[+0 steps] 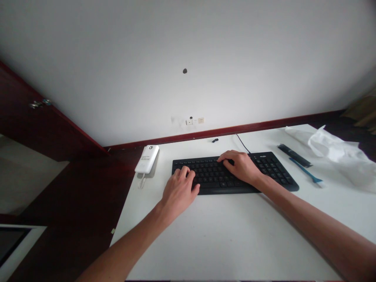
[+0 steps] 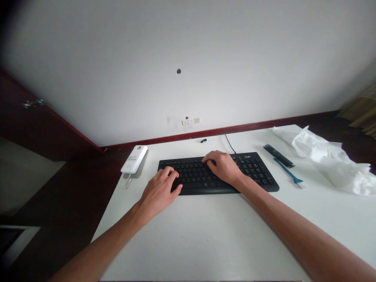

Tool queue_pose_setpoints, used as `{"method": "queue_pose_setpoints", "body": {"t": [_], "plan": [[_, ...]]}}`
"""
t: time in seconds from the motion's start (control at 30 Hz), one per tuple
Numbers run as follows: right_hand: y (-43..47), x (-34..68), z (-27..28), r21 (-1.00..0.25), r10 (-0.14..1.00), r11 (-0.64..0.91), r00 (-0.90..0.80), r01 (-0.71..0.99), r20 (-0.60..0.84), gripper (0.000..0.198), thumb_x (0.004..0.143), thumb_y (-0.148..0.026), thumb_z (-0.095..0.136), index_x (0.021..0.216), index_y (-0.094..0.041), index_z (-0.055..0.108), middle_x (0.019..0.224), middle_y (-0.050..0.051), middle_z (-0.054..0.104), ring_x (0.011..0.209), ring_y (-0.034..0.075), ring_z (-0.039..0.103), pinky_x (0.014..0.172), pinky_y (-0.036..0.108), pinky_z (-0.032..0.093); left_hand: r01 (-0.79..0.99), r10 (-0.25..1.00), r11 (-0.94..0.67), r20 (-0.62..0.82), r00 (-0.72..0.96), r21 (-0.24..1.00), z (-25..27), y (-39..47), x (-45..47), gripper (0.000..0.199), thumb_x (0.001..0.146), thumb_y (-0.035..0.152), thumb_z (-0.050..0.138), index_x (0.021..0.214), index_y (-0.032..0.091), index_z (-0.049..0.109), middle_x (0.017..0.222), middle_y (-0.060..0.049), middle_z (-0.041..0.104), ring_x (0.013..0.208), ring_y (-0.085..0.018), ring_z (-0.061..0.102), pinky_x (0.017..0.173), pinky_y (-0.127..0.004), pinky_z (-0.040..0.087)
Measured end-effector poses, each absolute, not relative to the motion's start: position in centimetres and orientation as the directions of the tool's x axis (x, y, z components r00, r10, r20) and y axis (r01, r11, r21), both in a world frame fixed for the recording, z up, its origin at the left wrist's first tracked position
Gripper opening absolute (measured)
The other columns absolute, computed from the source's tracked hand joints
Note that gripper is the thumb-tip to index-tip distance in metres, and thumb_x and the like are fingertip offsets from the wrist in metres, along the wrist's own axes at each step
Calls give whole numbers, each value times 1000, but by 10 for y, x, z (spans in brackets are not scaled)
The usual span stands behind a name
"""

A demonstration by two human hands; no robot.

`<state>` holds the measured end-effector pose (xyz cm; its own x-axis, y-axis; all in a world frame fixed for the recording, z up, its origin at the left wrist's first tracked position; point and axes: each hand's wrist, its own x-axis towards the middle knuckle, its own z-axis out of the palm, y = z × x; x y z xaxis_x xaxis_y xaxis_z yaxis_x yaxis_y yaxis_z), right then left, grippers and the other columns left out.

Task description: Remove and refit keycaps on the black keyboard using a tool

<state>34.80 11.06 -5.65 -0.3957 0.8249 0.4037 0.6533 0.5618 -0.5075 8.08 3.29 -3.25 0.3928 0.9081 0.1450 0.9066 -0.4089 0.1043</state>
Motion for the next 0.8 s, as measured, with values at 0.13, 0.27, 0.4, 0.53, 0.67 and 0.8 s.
{"method": "queue_pose_setpoints", "body": {"t": [0.13, 0.27, 0.4, 0.53, 0.67, 0.8], "plan": [[110, 347, -55, -513, 831, 553, -392, 657, 394, 27, 90, -11, 53, 95, -23, 77, 102, 2, 78, 97, 22, 72, 93, 38, 55, 911, 914, -397, 139, 382, 108, -32, 31, 81, 21, 95, 34, 62, 112, 21, 63, 121, -11, 61, 99, -27, 62, 85, -44, 59], [110, 348, -55, -515, 826, 561, -396, 648, 401, 28, 90, -11, 52, 95, -24, 76, 102, 2, 78, 96, 22, 73, 92, 37, 56, 916, 922, -379, 135, 363, 129, -32, 31, 81, 22, 95, 34, 62, 113, 21, 64, 121, -12, 62, 100, -29, 62, 85, -45, 59], [110, 348, -55, -520, 828, 559, -395, 646, 398, 28, 90, -12, 52, 95, -23, 77, 103, 3, 78, 96, 22, 73, 92, 39, 56, 917, 920, -378, 159, 357, 128, -34, 32, 80, 19, 94, 34, 64, 110, 23, 66, 116, -10, 63, 96, -26, 63, 81, -41, 58], [109, 348, -54, -526, 830, 556, -398, 643, 390, 28, 90, -12, 52, 95, -23, 76, 103, 3, 78, 95, 22, 72, 92, 39, 56, 910, 910, -398, 172, 377, 111, -34, 36, 78, 19, 95, 36, 63, 108, 23, 67, 112, -9, 64, 94, -26, 63, 80, -41, 57], [110, 348, -55, -530, 832, 552, -393, 643, 390, 28, 90, -12, 52, 95, -23, 77, 103, 2, 78, 95, 22, 73, 92, 38, 56, 896, 900, -422, 183, 395, 138, -29, 40, 74, 14, 97, 29, 58, 102, 23, 69, 105, -7, 67, 91, -24, 65, 82, -41, 56], [111, 349, -56, -524, 829, 557, -397, 644, 394, 29, 90, -12, 52, 95, -24, 77, 103, 2, 78, 95, 21, 73, 91, 37, 57, 895, 902, -416, 200, 384, 160, -25, 42, 72, 14, 96, 23, 57, 98, 24, 71, 98, -5, 67, 88, -22, 65, 79, -37, 55]]}}
